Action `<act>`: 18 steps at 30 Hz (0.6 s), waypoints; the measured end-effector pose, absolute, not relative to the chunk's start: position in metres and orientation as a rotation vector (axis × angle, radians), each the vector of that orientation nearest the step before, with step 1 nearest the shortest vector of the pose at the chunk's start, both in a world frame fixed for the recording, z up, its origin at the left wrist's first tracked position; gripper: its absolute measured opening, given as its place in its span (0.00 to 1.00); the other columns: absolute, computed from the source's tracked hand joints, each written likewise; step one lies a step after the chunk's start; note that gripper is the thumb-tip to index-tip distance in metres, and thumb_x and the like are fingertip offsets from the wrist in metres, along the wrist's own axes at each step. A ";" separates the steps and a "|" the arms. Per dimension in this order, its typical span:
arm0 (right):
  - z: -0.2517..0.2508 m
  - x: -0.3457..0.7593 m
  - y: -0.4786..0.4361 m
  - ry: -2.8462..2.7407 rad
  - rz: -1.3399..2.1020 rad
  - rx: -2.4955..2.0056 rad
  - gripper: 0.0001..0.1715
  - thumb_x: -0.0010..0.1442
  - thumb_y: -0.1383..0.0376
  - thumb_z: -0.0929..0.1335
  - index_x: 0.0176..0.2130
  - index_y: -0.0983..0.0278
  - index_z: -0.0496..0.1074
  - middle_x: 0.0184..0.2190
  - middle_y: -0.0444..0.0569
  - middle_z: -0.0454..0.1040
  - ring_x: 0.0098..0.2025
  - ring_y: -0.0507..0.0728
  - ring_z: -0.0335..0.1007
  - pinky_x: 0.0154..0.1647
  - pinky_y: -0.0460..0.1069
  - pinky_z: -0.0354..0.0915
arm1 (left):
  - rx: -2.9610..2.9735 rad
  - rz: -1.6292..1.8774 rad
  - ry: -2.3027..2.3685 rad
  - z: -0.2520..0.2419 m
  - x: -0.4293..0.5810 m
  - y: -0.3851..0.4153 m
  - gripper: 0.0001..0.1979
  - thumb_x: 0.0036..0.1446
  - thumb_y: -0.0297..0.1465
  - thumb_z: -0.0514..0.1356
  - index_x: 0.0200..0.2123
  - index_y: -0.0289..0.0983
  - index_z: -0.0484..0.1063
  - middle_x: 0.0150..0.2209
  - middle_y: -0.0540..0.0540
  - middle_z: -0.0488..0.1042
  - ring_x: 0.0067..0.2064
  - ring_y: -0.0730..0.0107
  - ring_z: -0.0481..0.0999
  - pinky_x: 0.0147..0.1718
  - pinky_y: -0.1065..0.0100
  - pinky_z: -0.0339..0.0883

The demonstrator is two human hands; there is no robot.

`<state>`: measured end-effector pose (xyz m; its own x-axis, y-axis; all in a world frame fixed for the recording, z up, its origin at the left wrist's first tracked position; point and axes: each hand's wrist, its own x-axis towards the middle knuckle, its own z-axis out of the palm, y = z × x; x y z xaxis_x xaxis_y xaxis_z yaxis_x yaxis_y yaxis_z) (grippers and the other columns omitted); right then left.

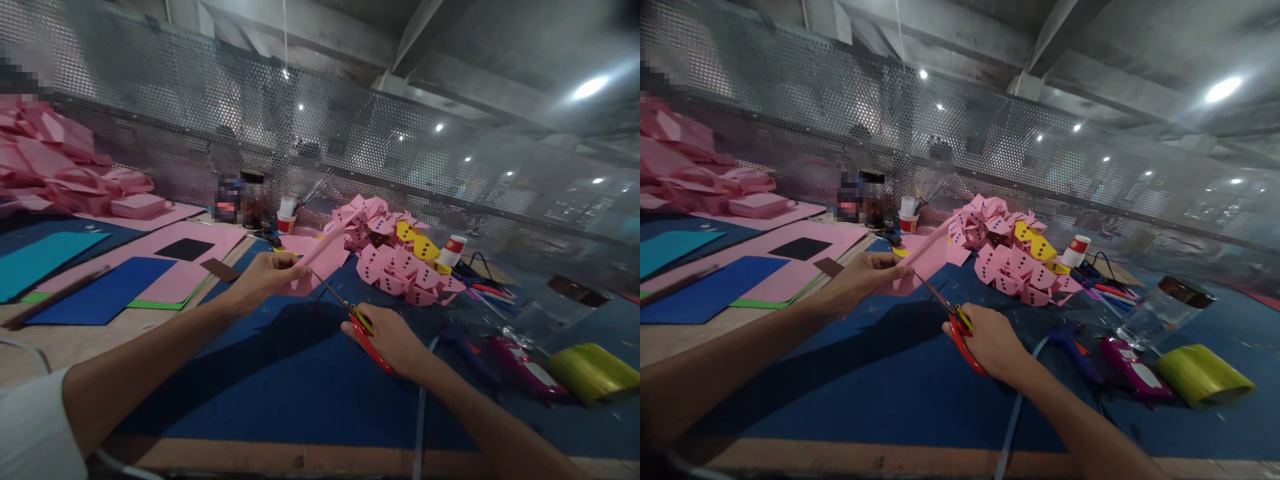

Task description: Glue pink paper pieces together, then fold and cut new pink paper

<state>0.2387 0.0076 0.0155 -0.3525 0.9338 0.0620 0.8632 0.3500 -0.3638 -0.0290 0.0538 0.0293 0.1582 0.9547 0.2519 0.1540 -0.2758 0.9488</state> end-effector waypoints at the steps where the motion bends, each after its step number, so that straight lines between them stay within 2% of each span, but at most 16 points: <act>1: 0.015 0.239 0.007 -2.357 0.393 -1.608 0.22 0.68 0.50 0.66 0.31 0.60 0.61 0.28 0.43 0.71 0.29 0.53 0.62 0.31 0.48 0.49 | 1.602 1.210 1.094 0.029 -0.029 0.054 0.18 0.51 0.46 0.70 0.30 0.36 0.83 0.27 0.49 0.77 0.28 0.73 0.68 0.26 0.72 0.58; 18: 0.014 0.240 0.008 -2.360 0.467 -1.561 0.25 0.70 0.46 0.65 0.30 0.60 0.60 0.26 0.41 0.68 0.28 0.52 0.60 0.30 0.48 0.49 | 1.570 1.168 1.067 0.025 -0.033 0.059 0.17 0.50 0.46 0.71 0.31 0.37 0.83 0.27 0.49 0.78 0.27 0.72 0.72 0.26 0.72 0.62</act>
<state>0.2400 0.0080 0.0143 -0.3809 0.9233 0.0486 0.8354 0.3662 -0.4099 -0.0332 0.0592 0.0250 0.1879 0.9582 0.2160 0.1292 -0.2421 0.9616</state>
